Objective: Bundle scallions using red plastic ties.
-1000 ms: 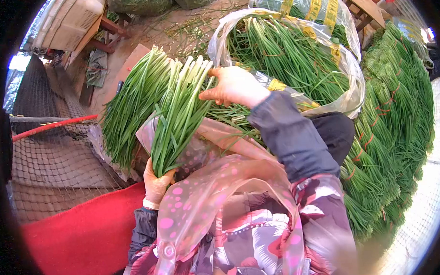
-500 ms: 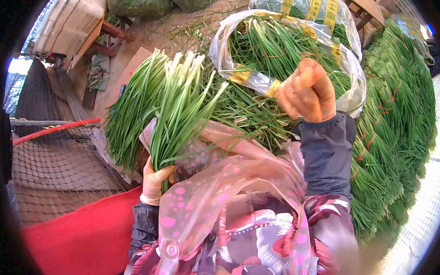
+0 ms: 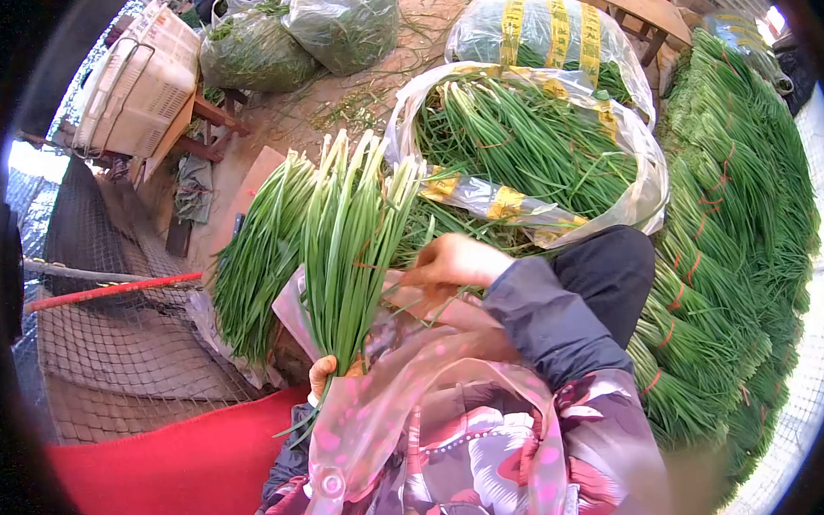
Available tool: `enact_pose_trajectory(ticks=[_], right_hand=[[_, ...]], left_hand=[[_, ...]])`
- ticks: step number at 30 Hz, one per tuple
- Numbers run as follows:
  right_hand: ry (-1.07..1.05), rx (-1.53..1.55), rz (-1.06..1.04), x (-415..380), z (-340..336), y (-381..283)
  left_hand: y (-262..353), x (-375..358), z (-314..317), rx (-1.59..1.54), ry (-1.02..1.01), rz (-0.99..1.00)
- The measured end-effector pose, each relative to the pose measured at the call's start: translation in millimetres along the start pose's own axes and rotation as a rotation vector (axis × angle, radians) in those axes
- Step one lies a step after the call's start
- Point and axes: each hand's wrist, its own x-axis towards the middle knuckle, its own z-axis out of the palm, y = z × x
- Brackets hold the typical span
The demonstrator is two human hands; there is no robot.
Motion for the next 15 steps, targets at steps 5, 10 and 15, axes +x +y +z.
enact_pose_trajectory(ticks=[5, 10, 15], right_hand=[[0.219, 0.280, -0.272, -5, -33, -36], [-0.003, 0.124, -0.133, 34, -5, -41], [0.036, 0.387, -0.207, 49, 11, -28]], left_hand=[[0, -3, 12, 0.049, 0.189, 0.023], [9, -22, -8, -0.111, 0.175, -0.112], [19, -36, 1, -0.063, 0.205, -0.199]])
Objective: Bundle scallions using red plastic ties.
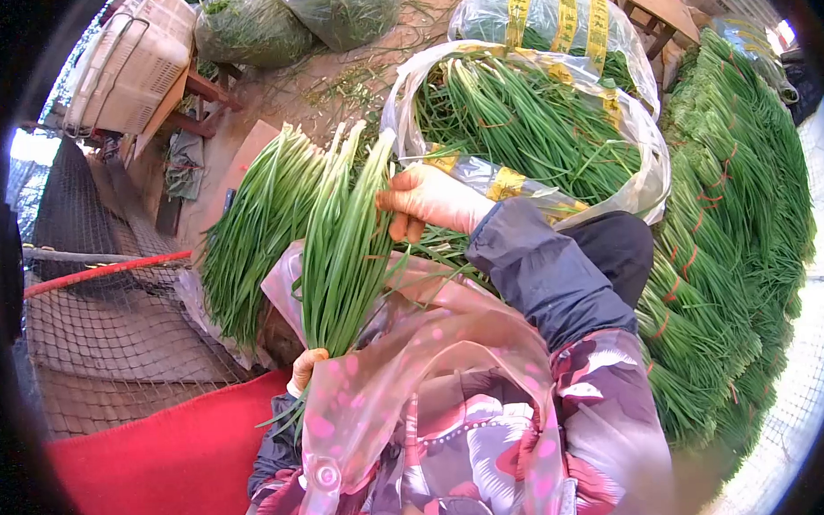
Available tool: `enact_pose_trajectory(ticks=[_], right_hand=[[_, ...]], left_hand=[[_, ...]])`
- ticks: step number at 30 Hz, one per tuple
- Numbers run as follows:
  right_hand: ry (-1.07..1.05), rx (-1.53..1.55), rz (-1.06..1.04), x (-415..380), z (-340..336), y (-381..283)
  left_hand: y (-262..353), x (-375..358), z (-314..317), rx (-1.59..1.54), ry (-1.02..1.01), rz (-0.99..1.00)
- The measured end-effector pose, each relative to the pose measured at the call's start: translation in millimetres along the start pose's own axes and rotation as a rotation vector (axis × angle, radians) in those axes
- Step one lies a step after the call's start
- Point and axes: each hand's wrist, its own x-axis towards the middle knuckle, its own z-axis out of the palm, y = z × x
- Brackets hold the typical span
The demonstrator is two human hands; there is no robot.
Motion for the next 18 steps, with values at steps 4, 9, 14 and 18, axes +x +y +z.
enact_pose_trajectory(ticks=[4, 9, 14, 18], right_hand=[[0.351, 0.739, -0.302, 9, -44, -7], [0.458, 0.556, -0.507, -45, -130, -28], [0.034, -1.458, 0.404, -48, -78, 5], [-0.622, 0.151, 0.115, -27, -1, 29]], left_hand=[[1, -11, -46, 0.366, 0.132, 0.011], [-8, -20, -79, -0.076, -0.091, 0.081], [8, -1, -13, 0.011, -0.240, 0.290], [11, 25, 9, -0.018, -0.465, 0.247]])
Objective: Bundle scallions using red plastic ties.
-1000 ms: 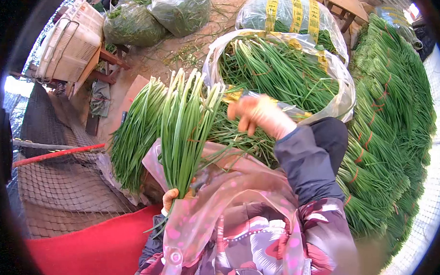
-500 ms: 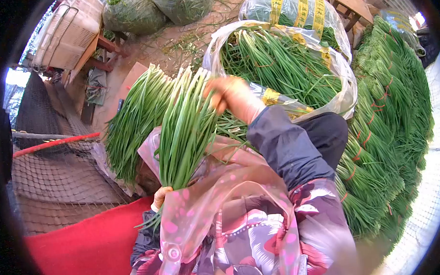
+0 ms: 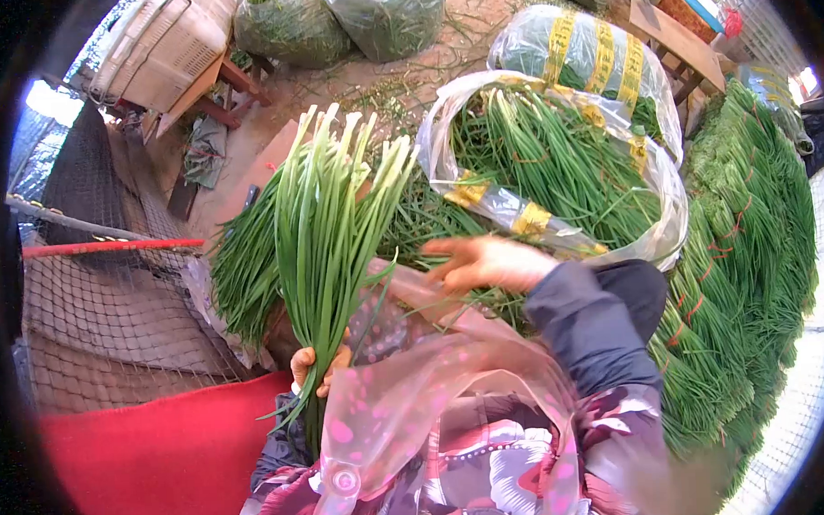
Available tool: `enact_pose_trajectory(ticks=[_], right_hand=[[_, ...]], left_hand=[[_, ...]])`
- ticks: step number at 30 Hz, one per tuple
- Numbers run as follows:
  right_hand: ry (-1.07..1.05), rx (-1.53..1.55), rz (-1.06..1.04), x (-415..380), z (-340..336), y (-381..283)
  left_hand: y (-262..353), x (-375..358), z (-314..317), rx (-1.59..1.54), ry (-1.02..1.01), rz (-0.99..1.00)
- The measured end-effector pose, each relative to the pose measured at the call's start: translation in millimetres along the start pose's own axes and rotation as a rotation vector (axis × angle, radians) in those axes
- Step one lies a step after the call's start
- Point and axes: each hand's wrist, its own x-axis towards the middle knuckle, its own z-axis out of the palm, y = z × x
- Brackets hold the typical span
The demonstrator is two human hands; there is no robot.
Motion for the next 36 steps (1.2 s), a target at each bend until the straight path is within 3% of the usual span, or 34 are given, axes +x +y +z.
enact_pose_trajectory(ticks=[2, 3, 9, 14, 16, 18, 20, 21, 22, 24, 25, 26, 28, 30, 33, 35, 36], right_hand=[[-0.135, 0.199, -0.212, 34, 27, 6], [-0.074, 0.295, -0.270, 44, 35, 5], [0.177, 0.626, -0.475, 74, 54, 4], [0.238, 0.751, -0.437, 75, 46, 8], [0.199, 0.745, -0.423, 69, 48, 7], [0.169, 0.730, -0.431, 70, 46, 11], [0.168, 0.542, -0.496, 67, 42, 14], [0.221, 0.592, -0.477, 69, 39, 18], [0.222, 0.595, -0.473, 69, 37, 22], [0.336, 0.657, -0.428, 70, 44, 25], [0.403, 0.671, -0.473, 71, 57, 15], [0.402, 0.675, -0.465, 75, 61, 19], [0.502, 0.812, -0.433, 83, 65, 28], [0.536, 0.869, -0.476, 85, 69, 28], [0.551, 0.510, -0.205, 48, 63, 5], [0.523, -0.186, 0.023, 13, 35, -14], [0.694, -0.427, 0.074, 2, 23, -21]], left_hand=[[-8, 12, 6, -0.018, 0.030, -0.011], [-9, 18, -3, -0.005, -0.072, -0.046], [-7, 21, -4, 0.037, -0.032, -0.066], [-14, 21, -5, 0.131, 0.115, -0.096], [-16, 24, 26, 0.456, 0.358, -0.066], [-12, 24, 38, 0.505, 0.330, -0.105], [-17, 23, 44, 0.843, 0.639, -0.090], [-15, 23, 44, 0.983, 0.560, 0.046], [-16, 21, 48, 0.980, 0.563, 0.046], [-16, 19, 63, 0.664, 0.418, 0.297], [-18, 23, 62, 0.822, 0.371, 0.325], [-23, 30, 61, 0.817, 0.379, 0.327], [-29, 50, 56, 1.093, 0.553, 0.181], [-27, 60, 33, 0.969, 0.512, 0.084], [-25, 59, 44, 0.656, 0.621, 0.079], [-13, 47, 42, 0.720, 0.643, 0.052], [-8, 42, 41, 0.790, 0.663, 0.023]])
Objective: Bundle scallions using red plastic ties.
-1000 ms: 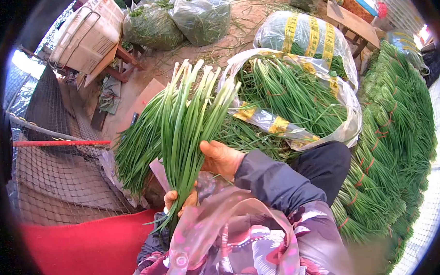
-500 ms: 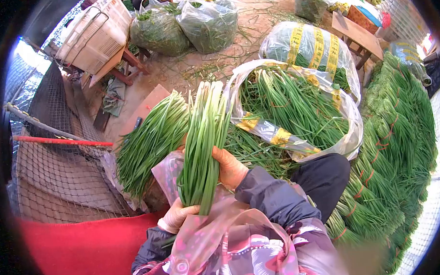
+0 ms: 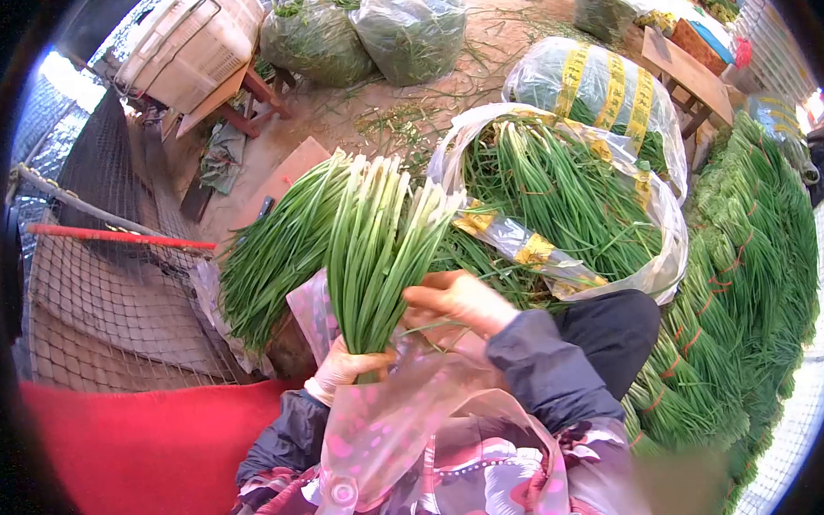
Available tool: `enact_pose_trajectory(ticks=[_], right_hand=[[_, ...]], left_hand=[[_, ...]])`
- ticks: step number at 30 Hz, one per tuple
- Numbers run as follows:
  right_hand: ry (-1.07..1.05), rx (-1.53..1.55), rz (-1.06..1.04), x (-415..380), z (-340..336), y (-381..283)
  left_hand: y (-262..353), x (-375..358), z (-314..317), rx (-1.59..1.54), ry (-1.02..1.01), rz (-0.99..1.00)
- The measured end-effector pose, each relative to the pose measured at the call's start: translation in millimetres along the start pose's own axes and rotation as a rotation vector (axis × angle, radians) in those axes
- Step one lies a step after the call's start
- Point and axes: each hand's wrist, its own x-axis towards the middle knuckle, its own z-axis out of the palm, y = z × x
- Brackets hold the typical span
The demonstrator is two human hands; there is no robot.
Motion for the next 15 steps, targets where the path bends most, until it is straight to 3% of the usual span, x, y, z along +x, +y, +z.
enact_pose_trajectory(ticks=[2, 4, 6, 10, 13, 15], right_hand=[[0.407, 0.117, -0.182, 7, -24, 10], [0.457, 0.409, -0.449, -3, -24, -32], [0.420, 0.130, -0.612, 3, -16, -52], [0.622, -0.904, -0.766, 34, 5, -70], [0.593, -1.066, -0.910, 52, 0, -71], [0.355, -1.059, -0.848, 55, 2, -70]], left_hand=[[5, -5, -7, -0.023, 0.015, 0.009], [8, -7, -12, 0.038, 0.028, 0.000], [9, -7, -14, 0.031, 0.015, -0.002], [6, -16, -27, 0.160, 0.046, 0.049], [12, -34, -35, 0.174, 0.067, 0.073], [10, -47, -60, 0.214, 0.062, 0.052]])
